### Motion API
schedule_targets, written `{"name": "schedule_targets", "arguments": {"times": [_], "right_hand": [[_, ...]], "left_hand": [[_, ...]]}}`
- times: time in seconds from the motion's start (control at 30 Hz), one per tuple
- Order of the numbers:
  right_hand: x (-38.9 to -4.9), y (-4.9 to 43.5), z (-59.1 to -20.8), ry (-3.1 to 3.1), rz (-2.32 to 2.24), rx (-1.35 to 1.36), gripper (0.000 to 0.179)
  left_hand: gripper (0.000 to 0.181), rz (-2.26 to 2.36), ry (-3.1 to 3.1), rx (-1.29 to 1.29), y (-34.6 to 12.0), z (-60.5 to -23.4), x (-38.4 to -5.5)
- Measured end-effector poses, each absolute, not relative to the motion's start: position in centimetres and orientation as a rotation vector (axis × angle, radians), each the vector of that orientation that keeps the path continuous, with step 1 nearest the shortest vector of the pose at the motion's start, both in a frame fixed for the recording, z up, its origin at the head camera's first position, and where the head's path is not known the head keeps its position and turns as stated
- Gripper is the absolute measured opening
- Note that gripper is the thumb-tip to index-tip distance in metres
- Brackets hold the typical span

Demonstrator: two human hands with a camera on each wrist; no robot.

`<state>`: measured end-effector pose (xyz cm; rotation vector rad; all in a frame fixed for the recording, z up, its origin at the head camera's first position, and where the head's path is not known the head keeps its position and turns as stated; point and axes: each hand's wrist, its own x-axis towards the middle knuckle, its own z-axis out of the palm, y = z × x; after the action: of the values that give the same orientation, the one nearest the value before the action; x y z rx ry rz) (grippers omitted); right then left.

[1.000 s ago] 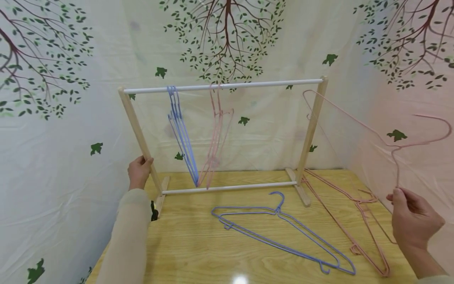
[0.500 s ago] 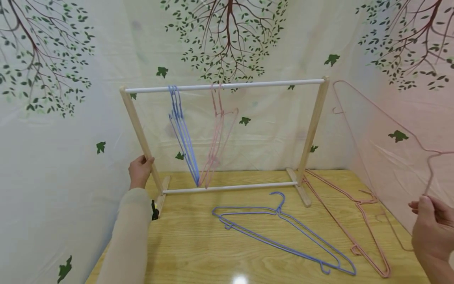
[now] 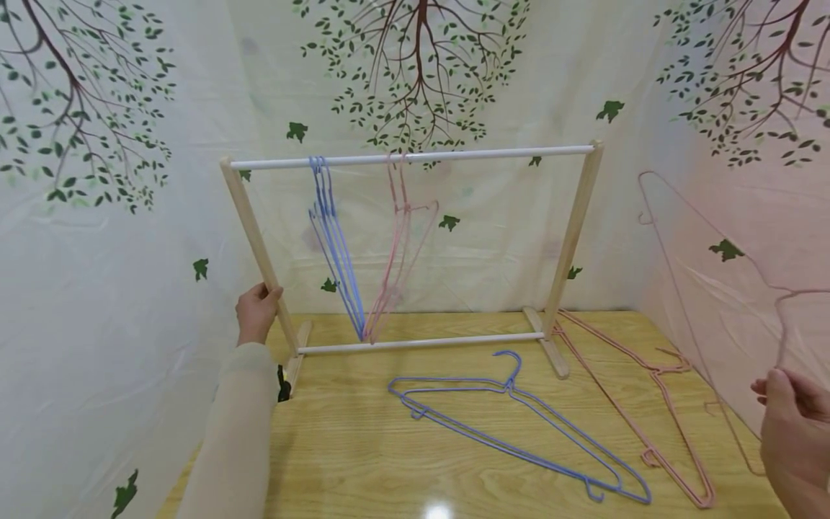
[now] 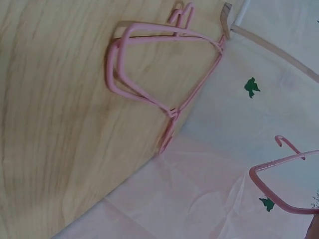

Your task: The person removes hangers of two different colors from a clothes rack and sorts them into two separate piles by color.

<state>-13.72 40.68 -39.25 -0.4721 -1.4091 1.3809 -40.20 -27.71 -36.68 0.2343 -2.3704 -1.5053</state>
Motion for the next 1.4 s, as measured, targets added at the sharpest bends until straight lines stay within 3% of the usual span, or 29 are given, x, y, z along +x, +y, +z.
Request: {"name": "schedule_targets", "arguments": {"times": [0.4, 1.4], "right_hand": [[-13.0, 39.9, -40.3, -1.595, 1.257, -0.582, 0.014], [-13.5, 38.4, -44.7, -2.005, 1.396, -0.711, 0.015]], "left_hand": [[0.043, -1.503, -2.377, 0.237, -28.1, -36.5, -40.9], [0.046, -1.543, -2.363, 0.249, -27.7, -36.6, -39.0]]}}
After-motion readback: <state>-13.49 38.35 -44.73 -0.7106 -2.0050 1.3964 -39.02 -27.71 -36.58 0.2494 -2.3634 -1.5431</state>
